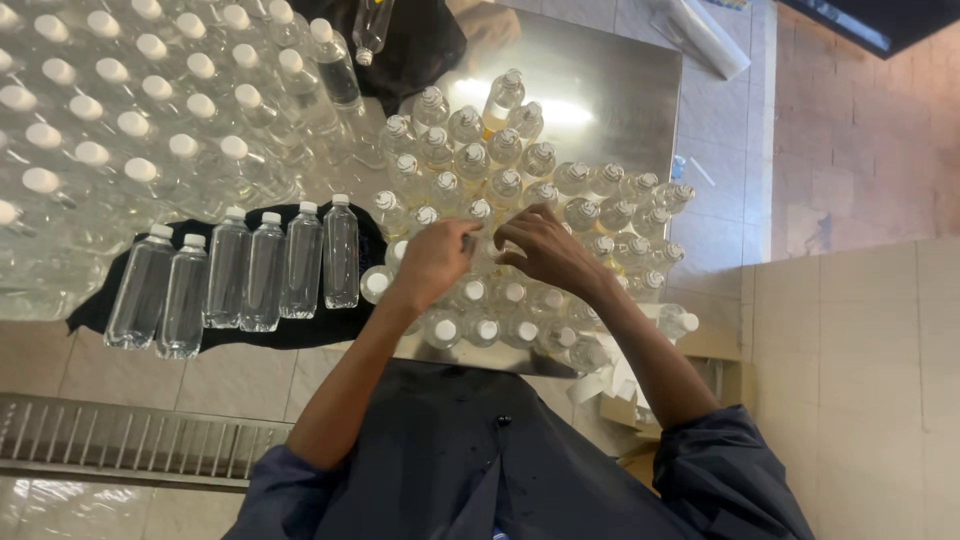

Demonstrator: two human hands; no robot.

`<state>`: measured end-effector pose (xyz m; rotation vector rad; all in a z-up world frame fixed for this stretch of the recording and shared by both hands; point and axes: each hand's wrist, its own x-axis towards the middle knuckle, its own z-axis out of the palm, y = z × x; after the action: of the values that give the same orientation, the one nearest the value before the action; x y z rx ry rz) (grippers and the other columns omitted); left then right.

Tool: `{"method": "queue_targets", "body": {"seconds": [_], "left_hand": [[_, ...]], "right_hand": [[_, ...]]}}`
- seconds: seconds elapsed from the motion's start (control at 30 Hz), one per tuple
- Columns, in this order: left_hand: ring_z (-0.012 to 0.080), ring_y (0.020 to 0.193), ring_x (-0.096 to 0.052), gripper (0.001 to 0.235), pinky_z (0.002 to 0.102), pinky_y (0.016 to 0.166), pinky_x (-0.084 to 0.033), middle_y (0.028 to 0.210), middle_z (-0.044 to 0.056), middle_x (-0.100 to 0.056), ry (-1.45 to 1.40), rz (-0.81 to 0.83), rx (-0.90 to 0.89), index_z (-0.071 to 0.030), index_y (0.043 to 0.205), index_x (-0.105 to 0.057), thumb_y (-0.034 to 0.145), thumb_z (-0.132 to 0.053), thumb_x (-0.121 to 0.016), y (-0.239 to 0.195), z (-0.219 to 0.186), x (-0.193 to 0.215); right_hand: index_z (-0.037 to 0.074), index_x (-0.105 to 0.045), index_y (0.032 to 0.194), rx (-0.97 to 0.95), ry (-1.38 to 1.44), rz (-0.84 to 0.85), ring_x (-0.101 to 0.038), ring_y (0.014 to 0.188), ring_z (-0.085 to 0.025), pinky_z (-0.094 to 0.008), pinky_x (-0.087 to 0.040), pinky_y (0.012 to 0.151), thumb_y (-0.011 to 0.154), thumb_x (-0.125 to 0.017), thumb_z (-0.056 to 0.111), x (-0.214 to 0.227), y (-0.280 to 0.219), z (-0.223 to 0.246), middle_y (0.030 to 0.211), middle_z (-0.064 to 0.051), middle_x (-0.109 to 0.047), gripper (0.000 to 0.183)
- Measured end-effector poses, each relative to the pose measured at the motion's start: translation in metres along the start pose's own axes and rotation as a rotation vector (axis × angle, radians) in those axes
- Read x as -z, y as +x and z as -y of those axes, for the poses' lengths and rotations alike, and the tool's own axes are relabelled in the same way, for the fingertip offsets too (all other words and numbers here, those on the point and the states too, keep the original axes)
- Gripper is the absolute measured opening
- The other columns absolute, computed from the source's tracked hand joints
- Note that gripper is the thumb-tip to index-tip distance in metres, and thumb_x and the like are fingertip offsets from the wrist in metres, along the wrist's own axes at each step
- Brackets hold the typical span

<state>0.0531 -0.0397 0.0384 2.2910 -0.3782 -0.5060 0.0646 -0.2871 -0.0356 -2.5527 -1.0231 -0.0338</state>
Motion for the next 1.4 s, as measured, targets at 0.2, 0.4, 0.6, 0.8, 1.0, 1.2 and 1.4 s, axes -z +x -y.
{"method": "queue_targets", "body": {"seconds": [0.2,0.4,0.6,0.8,1.0,1.2,1.4], "left_hand": [[0.0518,0.113,-0.074,0.037,0.057,0.097,-0.060,0.119,0.024,-0.081,-0.238,-0.069,0.062,-0.011,0.140,-0.079,0.112,-0.015,-0.055,-0.045,0.037,0.026],[0.0484,0.122,-0.072,0.036,0.055,0.101,-0.060,0.129,0.024,-0.079,-0.332,-0.066,0.114,-0.010,0.142,-0.077,0.110,-0.018,-0.063,-0.092,0.068,0.039],[0.0458,0.120,-0.073,0.034,0.053,0.095,-0.062,0.121,0.024,-0.080,-0.381,-0.051,0.107,-0.018,0.141,-0.079,0.110,-0.021,-0.065,-0.111,0.113,0.032],[0.0364,0.113,-0.078,0.034,0.049,0.093,-0.063,0.116,0.023,-0.082,-0.458,-0.028,0.141,-0.020,0.142,-0.080,0.111,-0.020,-0.066,-0.130,0.116,0.040],[0.0203,0.070,-0.069,0.031,0.037,0.059,-0.056,0.084,0.019,-0.077,-0.580,-0.018,0.011,-0.013,0.137,-0.082,0.111,-0.020,-0.067,-0.138,0.134,0.035],[0.0135,0.064,-0.065,0.043,0.027,0.049,-0.057,0.083,0.011,-0.070,-1.163,0.015,0.088,-0.004,0.139,-0.076,0.112,-0.036,-0.066,-0.153,0.127,0.030],[0.0255,0.073,-0.078,0.090,0.032,0.045,-0.064,0.092,0.020,-0.073,-1.463,0.184,0.065,-0.002,0.158,-0.053,0.108,-0.076,-0.038,-0.151,0.153,0.009]], "right_hand": [[0.013,-0.066,0.128,0.030,-0.126,0.012,-0.072,0.109,-0.030,-0.049,-0.044,0.109,0.106,-0.068,0.040,0.007,0.000,0.023,0.108,-0.011,-0.076,0.035],[0.014,-0.074,0.122,-0.034,-0.298,0.019,-0.069,0.117,-0.027,-0.046,-0.045,0.107,0.102,-0.071,0.048,-0.017,-0.004,0.016,0.115,-0.009,-0.075,0.040],[0.016,-0.076,0.115,-0.116,-0.342,-0.018,-0.056,0.107,-0.027,-0.046,-0.042,0.103,0.090,-0.073,0.059,-0.020,-0.009,0.021,0.106,-0.005,-0.065,0.050],[0.020,-0.071,0.117,-0.211,-0.293,0.009,-0.056,0.104,-0.022,-0.046,-0.037,0.108,0.087,-0.065,0.068,-0.024,-0.008,0.031,0.103,-0.001,-0.063,0.057],[0.025,-0.073,0.126,-0.316,-0.195,0.091,-0.059,0.116,-0.023,-0.048,-0.036,0.113,0.094,-0.073,0.050,-0.007,-0.003,0.058,0.118,0.000,-0.070,0.040],[0.022,-0.071,0.136,-0.380,-0.316,0.059,-0.054,0.132,-0.027,-0.049,-0.037,0.113,0.090,-0.084,0.038,0.001,0.005,0.094,0.134,-0.005,-0.069,0.051],[0.017,-0.081,0.119,-0.261,0.345,-0.273,-0.068,0.116,-0.031,-0.041,-0.050,0.100,0.093,-0.088,0.037,-0.029,0.038,0.202,0.120,-0.006,-0.076,0.034]]}}
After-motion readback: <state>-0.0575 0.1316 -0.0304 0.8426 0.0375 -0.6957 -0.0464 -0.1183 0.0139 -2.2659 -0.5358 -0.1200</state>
